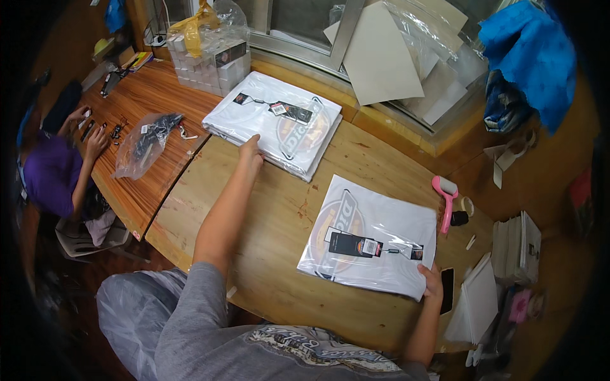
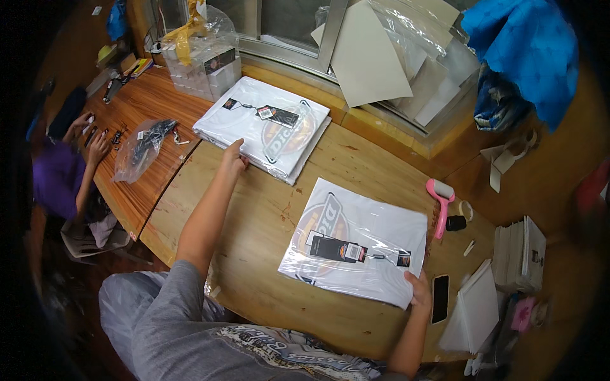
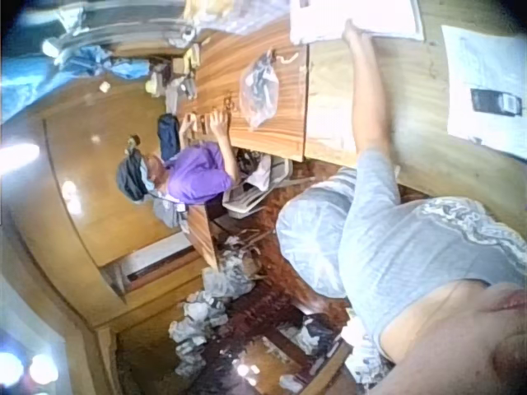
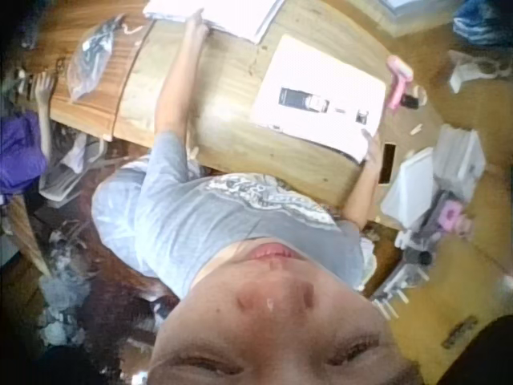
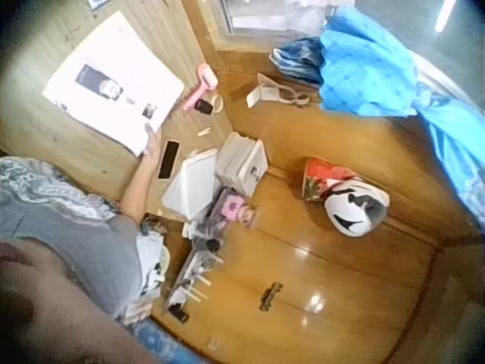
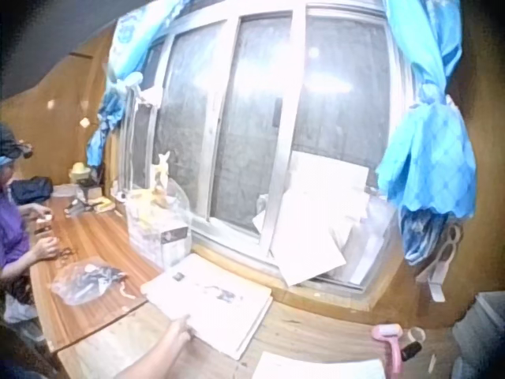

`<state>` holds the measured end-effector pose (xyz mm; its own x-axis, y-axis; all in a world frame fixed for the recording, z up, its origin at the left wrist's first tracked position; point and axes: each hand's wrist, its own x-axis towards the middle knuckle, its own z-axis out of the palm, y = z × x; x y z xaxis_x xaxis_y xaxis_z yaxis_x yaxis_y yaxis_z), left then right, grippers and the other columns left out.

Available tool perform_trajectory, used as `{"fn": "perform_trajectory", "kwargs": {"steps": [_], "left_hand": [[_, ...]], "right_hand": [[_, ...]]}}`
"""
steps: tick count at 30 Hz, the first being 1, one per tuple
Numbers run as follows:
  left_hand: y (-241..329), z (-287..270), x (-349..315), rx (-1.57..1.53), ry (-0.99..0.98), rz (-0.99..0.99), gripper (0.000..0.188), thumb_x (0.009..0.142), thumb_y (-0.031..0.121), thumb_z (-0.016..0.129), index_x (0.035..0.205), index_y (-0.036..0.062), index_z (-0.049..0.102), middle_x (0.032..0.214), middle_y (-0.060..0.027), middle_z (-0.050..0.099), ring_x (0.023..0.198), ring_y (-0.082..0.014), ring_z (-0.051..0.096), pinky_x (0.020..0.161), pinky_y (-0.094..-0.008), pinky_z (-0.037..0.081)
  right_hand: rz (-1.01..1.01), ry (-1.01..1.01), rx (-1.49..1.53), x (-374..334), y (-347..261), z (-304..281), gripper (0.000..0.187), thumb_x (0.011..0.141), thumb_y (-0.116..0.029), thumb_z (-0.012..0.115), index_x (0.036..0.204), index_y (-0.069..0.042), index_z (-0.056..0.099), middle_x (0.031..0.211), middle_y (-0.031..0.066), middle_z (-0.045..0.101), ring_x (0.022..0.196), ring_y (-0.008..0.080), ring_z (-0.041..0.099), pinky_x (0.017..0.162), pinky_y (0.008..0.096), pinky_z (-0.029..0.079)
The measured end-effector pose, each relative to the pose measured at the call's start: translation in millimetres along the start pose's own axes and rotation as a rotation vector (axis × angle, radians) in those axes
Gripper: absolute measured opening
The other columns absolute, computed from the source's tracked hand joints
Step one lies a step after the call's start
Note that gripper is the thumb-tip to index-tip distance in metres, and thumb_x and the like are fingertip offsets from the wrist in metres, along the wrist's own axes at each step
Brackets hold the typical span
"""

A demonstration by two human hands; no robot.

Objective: The person folds a white t-shirt on a wooden table, places a cardboard insert inside, and wraps it in a clear plastic bag. They then tie the packaged shirt with a blue string and place it on a stack. The process is repeated with another t-shirt.

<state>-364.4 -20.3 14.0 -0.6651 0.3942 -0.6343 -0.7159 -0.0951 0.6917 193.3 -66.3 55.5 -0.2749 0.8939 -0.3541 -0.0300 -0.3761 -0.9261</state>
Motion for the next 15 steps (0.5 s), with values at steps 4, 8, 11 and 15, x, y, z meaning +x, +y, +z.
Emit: {"fn": "perform_trajectory", "kwargs": {"steps": [4, 8, 11, 15], "left_hand": [[0, 11, 2, -0.014, -0.095, -0.010, 0.039, 0.072, 0.008, 0.061, 0.105, -0.0019, 0.043, 0.100, -0.0161, 0.050, 0.086, -0.0288, 0.052, 0.068, -0.0460, 0.043], [15, 32, -9, -0.206, -0.031, -0.139, 0.038, 0.071, 0.005, 0.061, 0.105, -0.0023, 0.043, 0.098, -0.0162, 0.051, 0.086, -0.0292, 0.052, 0.067, -0.0466, 0.045], [23, 37, 11, -0.206, -0.152, -0.017, 0.041, 0.071, 0.004, 0.061, 0.106, -0.0040, 0.042, 0.102, -0.0158, 0.049, 0.086, -0.0274, 0.053, 0.072, -0.0434, 0.045], [10, 29, 50, -0.061, -0.043, -0.054, 0.041, 0.071, 0.000, 0.059, 0.108, -0.0048, 0.042, 0.105, -0.0154, 0.048, 0.089, -0.0274, 0.052, 0.076, -0.0432, 0.044]], "right_hand": [[0.041, -0.017, 0.169, -26, 11, 11, 0.050, 0.071, -0.006, 0.058, 0.116, -0.001, 0.037, 0.105, 0.0102, 0.050, 0.092, 0.0208, 0.051, 0.080, 0.0331, 0.042], [0.085, -0.090, 0.144, -30, 20, 24, 0.050, 0.072, -0.006, 0.058, 0.116, -0.001, 0.037, 0.106, 0.0096, 0.050, 0.093, 0.0193, 0.051, 0.081, 0.0316, 0.041], [0.158, -0.151, 0.133, -26, 29, 36, 0.050, 0.071, -0.007, 0.059, 0.116, -0.001, 0.037, 0.104, 0.0094, 0.050, 0.092, 0.0194, 0.051, 0.080, 0.0323, 0.042], [0.205, -0.288, 0.162, -25, 34, 72, 0.054, 0.071, -0.006, 0.060, 0.118, 0.000, 0.035, 0.108, 0.0092, 0.048, 0.096, 0.0181, 0.049, 0.082, 0.0303, 0.040]]}}
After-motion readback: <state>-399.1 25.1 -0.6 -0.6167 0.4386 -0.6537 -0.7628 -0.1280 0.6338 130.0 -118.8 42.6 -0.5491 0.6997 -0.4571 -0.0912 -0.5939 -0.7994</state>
